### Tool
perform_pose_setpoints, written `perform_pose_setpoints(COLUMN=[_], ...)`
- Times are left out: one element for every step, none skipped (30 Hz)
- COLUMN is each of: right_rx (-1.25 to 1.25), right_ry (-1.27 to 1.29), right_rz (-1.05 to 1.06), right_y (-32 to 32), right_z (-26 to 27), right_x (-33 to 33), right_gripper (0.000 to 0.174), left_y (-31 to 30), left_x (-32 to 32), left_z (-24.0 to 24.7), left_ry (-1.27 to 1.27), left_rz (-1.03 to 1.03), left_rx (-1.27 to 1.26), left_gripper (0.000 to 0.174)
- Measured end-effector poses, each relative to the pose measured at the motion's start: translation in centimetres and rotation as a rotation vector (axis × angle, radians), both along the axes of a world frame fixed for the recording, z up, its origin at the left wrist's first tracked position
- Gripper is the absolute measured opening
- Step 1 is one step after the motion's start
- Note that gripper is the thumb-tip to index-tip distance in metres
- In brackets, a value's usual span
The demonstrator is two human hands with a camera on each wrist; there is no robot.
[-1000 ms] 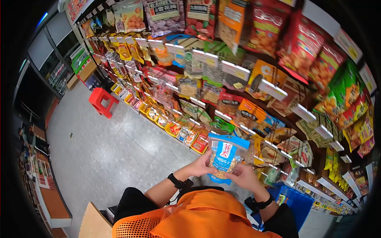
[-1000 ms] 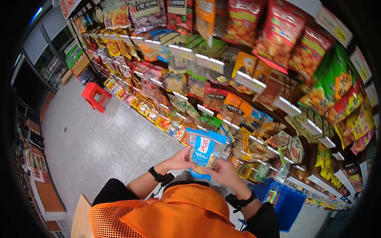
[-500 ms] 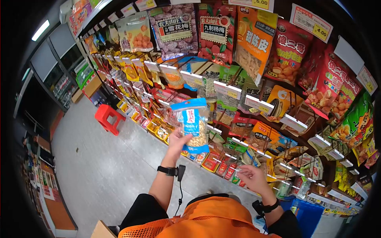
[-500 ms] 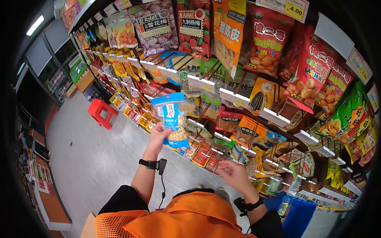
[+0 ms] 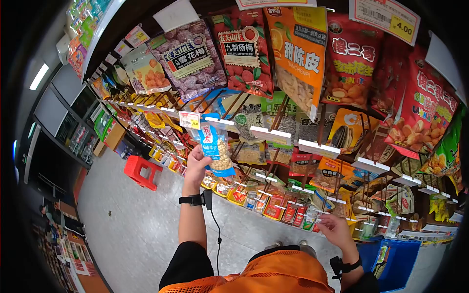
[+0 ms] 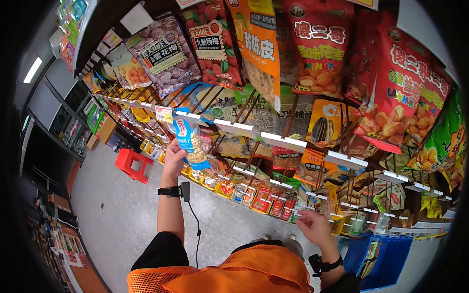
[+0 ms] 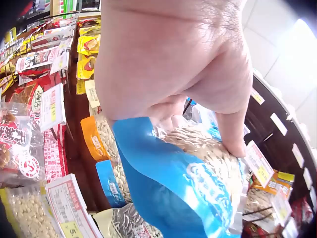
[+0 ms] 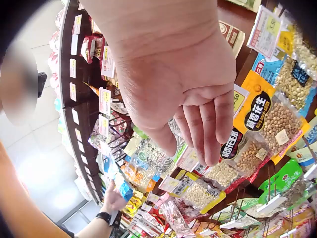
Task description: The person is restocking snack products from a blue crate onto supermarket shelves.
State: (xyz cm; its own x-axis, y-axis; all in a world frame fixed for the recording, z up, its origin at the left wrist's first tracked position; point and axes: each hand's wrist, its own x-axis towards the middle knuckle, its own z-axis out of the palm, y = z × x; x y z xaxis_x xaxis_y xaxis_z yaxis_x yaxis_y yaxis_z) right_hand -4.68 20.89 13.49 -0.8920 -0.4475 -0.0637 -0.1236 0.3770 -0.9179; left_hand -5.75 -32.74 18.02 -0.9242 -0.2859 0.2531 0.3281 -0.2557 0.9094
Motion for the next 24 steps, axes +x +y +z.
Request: perform_pose_setpoints(right_rx=[0.004,0.003,0.018,0.034,0.033,0.042,0.049,0.047,0.068,0.089,0.085,0.100,0.115,0.111,0.107,0.101,0.097,0.108,0.120,0.119,0.124,0.129,0.131,0.129], right_ry=[0.001,-0.006,0.004,0.015,0.010,0.025,0.040,0.034,0.037,0.041,0.038,0.049,0.061,0.062,0.071,0.079,0.081,0.072,0.061,0.057,0.067,0.076,0.072,0.075], right_rz=[-0.004,-0.005,-0.009,-0.013,-0.017,-0.015,-0.015,-0.020,-0.024,-0.026,-0.027,-0.027,-0.028,-0.030,-0.034,-0.039,-0.043,-0.052,-0.060,-0.064,-0.056,-0.048,-0.052,-0.039], right_y=[0.0,-0.1,-0.2,-0.2,-0.3,-0.4,-0.5,-0.5,-0.5,-0.5,-0.6,-0.6,-0.6,-0.5,-0.4,-0.4,-0.2,-0.1,0.0,0.0,0.0,0.2,0.2,0.3], right_z=[-0.3,-0.4,-0.4,-0.3,-0.2,0.0,0.2,0.3,0.4,0.5,0.6,0.7,0.7,0.7,0.6,0.5,0.4,0.4,0.4,0.5,0.8,1.2,1.7,2.3], right_x=[0.0,0.0,0.0,0.0,0.0,0.0,0.0,0.0,-0.1,-0.1,-0.1,0.0,0.0,0.1,0.2,0.3,0.3,0.4,0.6,0.8,1.0,1.4,1.7,2.0], right_gripper=[0.028,0.028,0.027,0.027,0.027,0.027,0.027,0.027,0.027,0.028,0.028,0.028,0.028,0.028,0.027,0.027,0.027,0.027,0.027,0.027,0.027,0.027,0.027,0.027], left_y=[-0.1,-0.2,-0.5,-0.8,-1.0,-1.0,-0.9,-0.8,-0.6,-0.7,-0.7,-0.7,-0.6,-0.4,-0.3,-0.3,-0.2,-0.3,-0.4,-0.5,-0.9,-1.6,-2.2,-2.6], left_x=[0.0,-0.1,-0.2,-0.4,-0.5,-0.6,-0.7,-0.7,-0.7,-0.8,-0.8,-0.8,-0.8,-0.8,-0.8,-0.7,-0.7,-0.8,-1.1,-1.3,-1.6,-2.0,-2.4,-2.9], left_z=[0.3,0.6,0.6,0.6,0.7,0.8,0.9,1.0,1.0,0.6,0.5,0.5,0.6,0.7,1.0,1.2,1.5,1.6,1.5,1.4,0.9,0.3,-0.3,-0.7], left_ry=[0.019,0.017,0.010,0.009,0.008,0.000,-0.006,0.011,0.027,0.022,0.019,0.008,-0.001,0.015,0.017,0.015,0.013,0.014,-0.002,-0.020,-0.028,-0.045,-0.058,-0.051], left_rz=[-0.001,-0.001,-0.003,-0.015,-0.028,-0.025,-0.031,-0.054,-0.076,-0.064,-0.065,-0.070,-0.076,-0.065,-0.067,-0.080,-0.093,-0.097,-0.077,-0.058,-0.061,-0.019,0.020,0.038], left_rx=[-0.003,0.002,0.002,0.011,0.020,0.005,0.003,0.030,0.057,0.021,0.018,0.024,0.030,0.016,0.013,0.020,0.028,0.024,0.008,-0.006,-0.006,-0.067,-0.129,-0.180], left_gripper=[0.055,0.058,0.058,0.059,0.061,0.066,0.066,0.069,0.073,0.080,0.080,0.080,0.079,0.078,0.078,0.077,0.076,0.076,0.074,0.073,0.073,0.069,0.065,0.055])
